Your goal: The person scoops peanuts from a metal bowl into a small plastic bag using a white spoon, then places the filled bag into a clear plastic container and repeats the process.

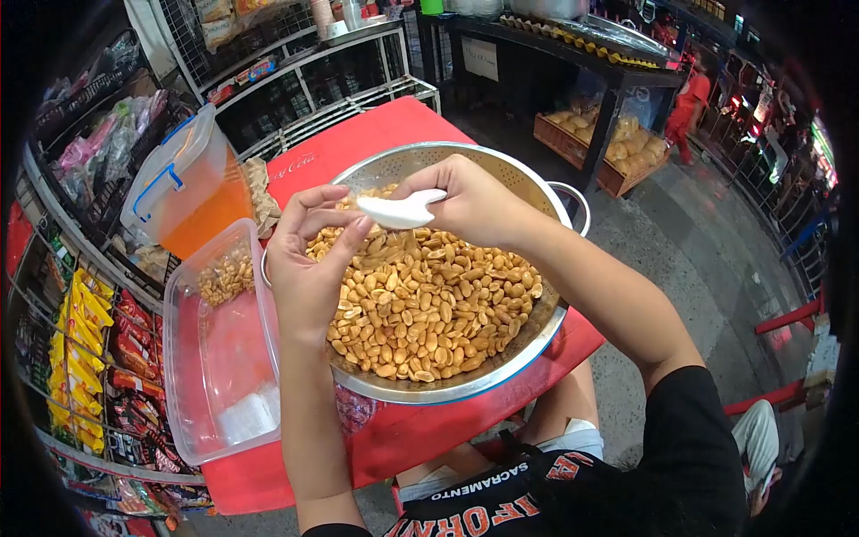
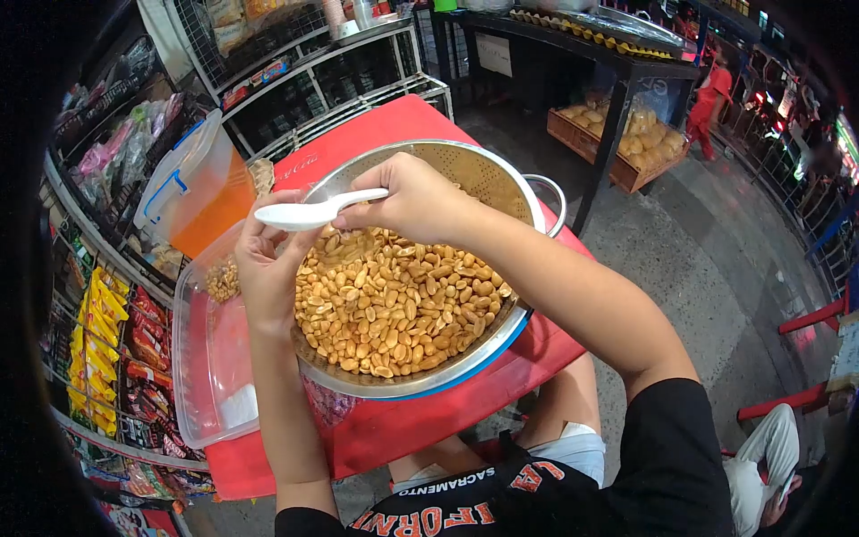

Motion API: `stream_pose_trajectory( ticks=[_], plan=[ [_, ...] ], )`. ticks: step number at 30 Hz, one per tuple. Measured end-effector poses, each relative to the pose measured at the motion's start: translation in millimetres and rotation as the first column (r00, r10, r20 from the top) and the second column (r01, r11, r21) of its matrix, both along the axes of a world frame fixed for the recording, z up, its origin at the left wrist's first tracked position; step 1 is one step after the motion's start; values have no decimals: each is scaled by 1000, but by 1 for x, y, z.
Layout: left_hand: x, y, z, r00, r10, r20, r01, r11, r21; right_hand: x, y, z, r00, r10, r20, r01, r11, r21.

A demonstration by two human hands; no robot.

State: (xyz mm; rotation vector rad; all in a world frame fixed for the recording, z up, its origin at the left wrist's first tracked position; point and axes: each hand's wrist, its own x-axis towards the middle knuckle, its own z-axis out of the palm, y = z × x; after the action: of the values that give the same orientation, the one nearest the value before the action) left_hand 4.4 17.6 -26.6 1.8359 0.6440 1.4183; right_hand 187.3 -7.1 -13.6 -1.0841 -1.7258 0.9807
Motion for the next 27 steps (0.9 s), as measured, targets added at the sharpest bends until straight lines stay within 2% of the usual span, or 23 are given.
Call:
stream_pose_trajectory(
  ticks=[2, 3, 4, 5, 6, 8, 10, 12, 14, 18, 21, 23, 27],
  plan=[
    [1, -6, 4, 998, -55, 38, 61, 980, -191, 1, -1, 1, 1000, -11, -7, 11, 1000, 17],
    [0, -3, 1, 998, -54, 38, 60, 980, -191, 1, -1, 1, 999, -30, 34, 29, 999, 35],
    [-3, 2, -4, 998, 24, -60, -31, 992, -123, 1, -2, 2, 996, -49, 75, 45, 998, 54],
    [-5, 5, -6, 983, 107, -152, -115, 992, -45, 0, -2, 3, 996, -47, 75, 43, 998, 54],
    [-5, 4, -6, 982, 109, -152, -117, 992, -45, 0, -3, 4, 997, -69, 42, 68, 997, 30],
    [-5, 3, -3, 983, 136, -120, -139, 990, -17, -1, -2, 4, 996, -91, 9, 91, 996, 6],
    [-4, 4, -4, 983, 148, -105, -151, 988, -25, 1, 1, 1, 977, -63, -203, 71, 997, 31],
    [-4, 3, -2, 984, 157, -90, -161, 986, -35, 0, -1, 3, 976, -65, -208, 76, 996, 47],
    [-2, 1, 1, 992, 65, 109, -41, 977, -212, -2, -8, 10, 972, -138, -192, 155, 985, 79],
    [-6, 5, -2, 991, 124, 54, -114, 982, -153, -2, -7, 9, 972, -139, -191, 156, 985, 74],
    [-6, 4, -3, 980, 198, 16, -196, 978, -70, -2, -8, 10, 976, -56, -209, 64, 997, 34],
    [-5, 4, -2, 982, 188, 20, -187, 982, -27, -2, -6, 7, 955, 94, -281, -85, 995, 43],
    [-6, 4, -2, 981, 192, 9, -192, 981, -6, -1, -8, 10, 971, 49, -233, -45, 999, 26]
  ],
)
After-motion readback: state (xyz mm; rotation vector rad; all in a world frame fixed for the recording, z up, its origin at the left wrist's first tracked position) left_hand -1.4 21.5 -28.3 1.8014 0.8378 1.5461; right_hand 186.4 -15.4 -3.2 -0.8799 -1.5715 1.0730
